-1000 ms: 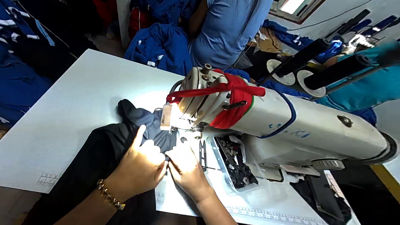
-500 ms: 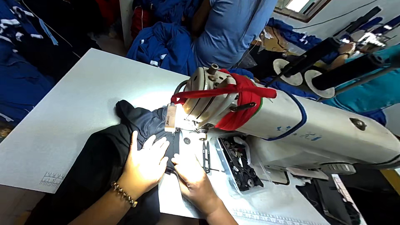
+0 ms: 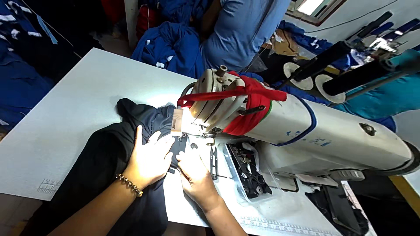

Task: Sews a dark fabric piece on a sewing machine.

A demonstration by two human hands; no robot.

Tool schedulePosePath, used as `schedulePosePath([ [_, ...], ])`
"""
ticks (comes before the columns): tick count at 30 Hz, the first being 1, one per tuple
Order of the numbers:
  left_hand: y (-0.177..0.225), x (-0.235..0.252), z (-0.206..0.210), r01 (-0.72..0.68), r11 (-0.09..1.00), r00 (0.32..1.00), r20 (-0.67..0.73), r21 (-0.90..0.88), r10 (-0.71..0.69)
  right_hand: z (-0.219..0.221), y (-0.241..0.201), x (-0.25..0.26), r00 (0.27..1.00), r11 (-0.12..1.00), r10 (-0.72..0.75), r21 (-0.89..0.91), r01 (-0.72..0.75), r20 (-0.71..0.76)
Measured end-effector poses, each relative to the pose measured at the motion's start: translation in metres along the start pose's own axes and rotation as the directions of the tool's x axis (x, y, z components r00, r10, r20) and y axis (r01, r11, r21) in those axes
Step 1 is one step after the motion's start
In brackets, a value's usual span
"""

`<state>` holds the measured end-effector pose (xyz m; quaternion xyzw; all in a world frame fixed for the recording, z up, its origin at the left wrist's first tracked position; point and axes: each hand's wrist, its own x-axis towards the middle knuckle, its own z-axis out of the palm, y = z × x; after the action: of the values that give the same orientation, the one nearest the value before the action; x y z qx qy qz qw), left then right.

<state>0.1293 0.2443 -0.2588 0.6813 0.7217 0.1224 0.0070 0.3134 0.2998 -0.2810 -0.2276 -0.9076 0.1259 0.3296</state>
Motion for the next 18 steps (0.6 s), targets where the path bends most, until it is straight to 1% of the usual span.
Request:
schedulePosePath([
  [5, -0.003, 0.005, -0.004, 0.010, 1.000, 0.998, 0.058, 0.005, -0.010, 0.003, 0.002, 0.007, 1.000, 1.000, 0.013, -0.005, -0.013, 0.002],
  [7, -0.006, 0.003, -0.004, -0.024, 1.000, 0.999, 0.030, -0.005, 0.025, 0.003, 0.001, 0.006, 1.000, 1.000, 0.017, -0.005, -0.017, 0.002],
  [8, -0.008, 0.002, -0.003, -0.064, 0.998, 0.998, -0.028, -0.017, 0.064, 0.003, 0.001, 0.006, 1.000, 1.000, 0.018, -0.003, -0.018, 0.003],
  [9, -0.012, 0.000, -0.003, -0.120, 0.992, 0.986, -0.122, -0.028, 0.116, 0.002, 0.002, 0.006, 1.000, 1.000, 0.018, 0.002, -0.018, 0.002],
  [10, -0.018, 0.000, -0.005, -0.197, 0.980, 0.958, -0.220, -0.032, 0.186, 0.002, 0.003, 0.006, 1.000, 1.000, 0.018, 0.012, -0.018, -0.002],
  [11, -0.024, -0.001, -0.010, -0.288, 0.957, 0.923, -0.277, -0.032, 0.269, 0.003, 0.005, 0.007, 1.000, 1.000, 0.019, 0.021, -0.019, -0.007],
  [12, -0.028, -0.002, -0.019, -0.372, 0.928, 0.890, -0.291, -0.021, 0.350, 0.003, 0.006, 0.007, 1.000, 1.000, 0.019, 0.022, -0.018, -0.016],
  [14, -0.027, -0.009, -0.040, -0.461, 0.887, 0.860, -0.232, 0.034, 0.455, 0.005, 0.006, 0.009, 0.999, 1.000, 0.017, -0.002, -0.017, -0.035],
  [16, -0.018, -0.017, -0.054, -0.505, 0.861, 0.843, -0.178, 0.063, 0.508, 0.006, 0.001, 0.013, 0.999, 0.999, 0.017, -0.031, -0.018, -0.034],
  [18, -0.007, -0.024, -0.059, -0.554, 0.832, 0.818, -0.161, 0.033, 0.552, 0.008, -0.005, 0.013, 0.999, 0.999, -0.019, -0.048, 0.018, -0.028],
])
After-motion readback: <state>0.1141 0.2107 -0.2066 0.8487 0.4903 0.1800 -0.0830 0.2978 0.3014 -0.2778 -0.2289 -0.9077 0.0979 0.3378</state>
